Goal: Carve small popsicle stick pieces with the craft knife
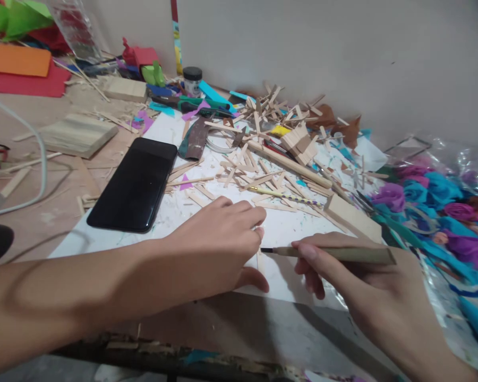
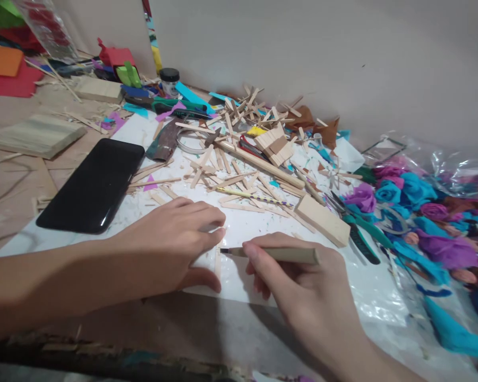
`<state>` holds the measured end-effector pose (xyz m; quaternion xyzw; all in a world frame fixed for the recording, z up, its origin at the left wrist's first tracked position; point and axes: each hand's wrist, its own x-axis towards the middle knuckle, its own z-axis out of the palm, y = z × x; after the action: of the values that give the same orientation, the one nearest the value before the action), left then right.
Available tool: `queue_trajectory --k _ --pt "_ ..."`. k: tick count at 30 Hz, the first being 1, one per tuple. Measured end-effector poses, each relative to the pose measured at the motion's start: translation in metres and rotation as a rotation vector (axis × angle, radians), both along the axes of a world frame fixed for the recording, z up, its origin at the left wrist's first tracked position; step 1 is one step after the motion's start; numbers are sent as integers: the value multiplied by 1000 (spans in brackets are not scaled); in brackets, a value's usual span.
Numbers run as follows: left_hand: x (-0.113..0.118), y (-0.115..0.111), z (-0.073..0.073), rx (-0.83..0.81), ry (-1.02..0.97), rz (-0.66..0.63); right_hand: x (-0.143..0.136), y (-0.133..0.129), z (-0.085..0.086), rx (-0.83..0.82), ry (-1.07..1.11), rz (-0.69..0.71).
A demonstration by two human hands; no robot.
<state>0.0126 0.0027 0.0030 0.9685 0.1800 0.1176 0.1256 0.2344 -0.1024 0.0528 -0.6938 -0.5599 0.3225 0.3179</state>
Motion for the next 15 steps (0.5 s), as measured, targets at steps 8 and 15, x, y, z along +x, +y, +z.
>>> queue_trajectory --k 8,15 --pt "2 -1 -2 9 3 17 15 -4 -31 -120 522 -164" --pt "3 -2 -2 -26 -42 24 16 0 -30 -144 616 -175"
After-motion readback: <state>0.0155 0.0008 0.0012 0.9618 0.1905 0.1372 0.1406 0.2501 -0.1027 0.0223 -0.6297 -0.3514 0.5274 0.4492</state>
